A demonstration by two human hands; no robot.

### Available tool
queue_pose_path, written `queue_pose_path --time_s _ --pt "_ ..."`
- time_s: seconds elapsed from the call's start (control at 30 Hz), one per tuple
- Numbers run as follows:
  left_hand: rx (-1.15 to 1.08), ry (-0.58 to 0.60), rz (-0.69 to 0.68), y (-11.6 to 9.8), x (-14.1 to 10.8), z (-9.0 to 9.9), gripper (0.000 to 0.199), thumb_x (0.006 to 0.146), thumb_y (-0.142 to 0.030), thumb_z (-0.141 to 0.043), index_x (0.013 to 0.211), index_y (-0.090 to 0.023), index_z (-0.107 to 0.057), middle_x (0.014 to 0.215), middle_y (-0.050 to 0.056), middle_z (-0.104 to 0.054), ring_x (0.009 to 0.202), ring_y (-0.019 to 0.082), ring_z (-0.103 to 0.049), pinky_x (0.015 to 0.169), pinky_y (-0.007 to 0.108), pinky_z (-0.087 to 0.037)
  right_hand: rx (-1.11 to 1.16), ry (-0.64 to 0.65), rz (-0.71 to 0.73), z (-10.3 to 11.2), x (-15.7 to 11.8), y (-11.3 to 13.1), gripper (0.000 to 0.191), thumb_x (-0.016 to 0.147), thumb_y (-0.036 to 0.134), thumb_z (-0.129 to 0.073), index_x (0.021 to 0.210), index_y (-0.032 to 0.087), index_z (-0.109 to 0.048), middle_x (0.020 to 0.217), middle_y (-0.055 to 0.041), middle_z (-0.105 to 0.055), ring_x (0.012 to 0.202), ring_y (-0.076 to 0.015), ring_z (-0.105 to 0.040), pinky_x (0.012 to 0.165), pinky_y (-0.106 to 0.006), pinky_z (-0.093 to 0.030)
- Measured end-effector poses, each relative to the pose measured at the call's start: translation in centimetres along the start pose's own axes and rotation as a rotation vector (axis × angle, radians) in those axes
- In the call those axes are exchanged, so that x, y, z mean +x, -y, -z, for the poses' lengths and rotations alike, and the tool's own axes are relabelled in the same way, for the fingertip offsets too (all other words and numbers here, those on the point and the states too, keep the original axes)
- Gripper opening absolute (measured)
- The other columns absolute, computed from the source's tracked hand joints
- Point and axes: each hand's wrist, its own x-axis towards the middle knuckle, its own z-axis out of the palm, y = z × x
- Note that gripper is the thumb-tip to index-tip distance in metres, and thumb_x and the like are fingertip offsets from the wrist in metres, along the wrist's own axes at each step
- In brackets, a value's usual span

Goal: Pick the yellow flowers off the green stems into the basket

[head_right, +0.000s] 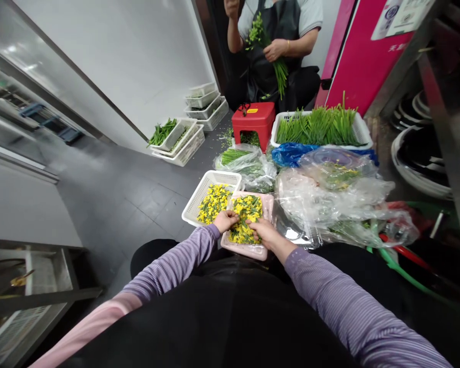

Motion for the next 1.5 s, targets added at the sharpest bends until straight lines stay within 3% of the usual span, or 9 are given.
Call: queue_pose_path --time_s 0.13,0.23,0.47,0.63,0.77,0.87,1.07,1.27,1.5 --pt "-0.188 0.235 0.067 -1.2 -2.1 0.4 0.012 0.073 -0.023 -0.054 0.076 -0.011 -0.053 0.063 -0.001 -0.058 0.035 0.003 -0.042 0.035 0.016 -0.032 0.016 0.063 0.068 0.2 0.0 -0.3 0.024 0.06 0.022 -0.065 0.078 0.013 -0.052 0.043 0.008 -0.041 0.033 -0.0021 -0.027 0.031 -0.015 -0.018" --pt "-0.235 0.294 0.068 -1.9 -3.5 -0.2 0.01 0.073 -0.021 -0.055 0.074 -0.011 -0.053 0.056 -0.003 -0.055 0.033 0.002 -0.039 0.033 0.015 -0.031 0.04 0.083 0.084 0.2 -0.1 -0.4 0.029 0.058 0.027 -0.07 0.074 0.015 -0.049 0.045 0.0078 -0.042 0.033 -0.0021 -0.03 0.031 -0.015 -0.019" --pt "-0.114 0.163 0.14 -0.4 -3.9 -1.3 0.009 0.073 -0.017 -0.055 0.078 -0.01 -0.057 0.056 -0.002 -0.055 0.04 0.004 -0.044 0.042 0.017 -0.04 0.118 -0.068 0.065 0.8 -0.3 -0.2 0.023 0.062 0.021 -0.068 0.066 0.015 -0.046 0.043 0.0076 -0.04 0.032 -0.0024 -0.03 0.029 -0.015 -0.022" --pt "0.395 -0.089 -0.152 0.7 -2.9 -1.1 0.015 0.073 -0.016 -0.052 0.084 -0.016 -0.061 0.073 0.001 -0.06 0.068 0.01 -0.056 0.07 0.021 -0.045 0.132 -0.146 0.077 1.5 -0.3 0.1 0.021 0.064 0.016 -0.066 0.063 0.016 -0.045 0.044 0.0071 -0.04 0.032 -0.0031 -0.032 0.028 -0.015 -0.023" --pt "0.655 0.007 -0.369 -0.4 -2.1 -2.2 0.028 0.073 -0.017 -0.048 0.1 -0.02 -0.056 0.094 0.005 -0.057 0.082 0.015 -0.056 0.079 0.027 -0.042 0.138 -0.13 0.034 1.8 -0.4 0.3 0.018 0.066 0.014 -0.064 0.065 0.015 -0.046 0.045 0.0062 -0.043 0.033 -0.0031 -0.032 0.029 -0.015 -0.024" --pt "0.772 0.087 -0.334 -1.1 -1.6 -2.9 0.022 0.077 -0.021 -0.044 0.094 -0.017 -0.057 0.102 0.01 -0.052 0.084 0.018 -0.055 0.08 0.031 -0.041 0.13 -0.152 0.028 1.9 -0.1 0.4 0.015 0.067 0.013 -0.061 0.066 0.015 -0.046 0.049 0.0038 -0.049 0.033 -0.0028 -0.032 0.029 -0.015 -0.024" --pt "0.742 0.008 -0.313 -1.7 -1.9 -2.0 0.019 0.078 -0.021 -0.041 0.09 -0.016 -0.055 0.094 0.008 -0.056 0.085 0.016 -0.054 0.078 0.027 -0.04 0.014 -0.198 0.096 1.7 0.0 -0.2 0.017 0.063 0.016 -0.063 0.063 0.015 -0.046 0.038 0.0075 -0.039 0.03 -0.0041 -0.031 0.029 -0.017 -0.023" --pt "0.826 0.004 -0.405 -1.9 -3.0 -1.7 0.023 0.079 -0.024 -0.037 0.094 -0.018 -0.052 0.09 0.007 -0.06 0.081 0.018 -0.057 0.07 0.028 -0.043 0.028 -0.047 0.12 0.6 1.4 -1.2 0.023 0.059 0.026 -0.067 0.064 0.016 -0.047 0.035 0.0098 -0.034 0.029 -0.0032 -0.026 0.03 -0.016 -0.018" --pt "0.778 0.007 -0.372 -0.9 -2.6 -1.0 0.021 0.074 -0.025 -0.044 0.088 -0.02 -0.058 0.09 0.005 -0.061 0.083 0.018 -0.057 0.072 0.028 -0.043 0.031 -0.123 0.159 -0.1 1.6 -2.3 0.026 0.058 0.027 -0.068 0.058 0.017 -0.044 0.04 0.0067 -0.042 0.029 -0.0037 -0.027 0.03 -0.017 -0.02"
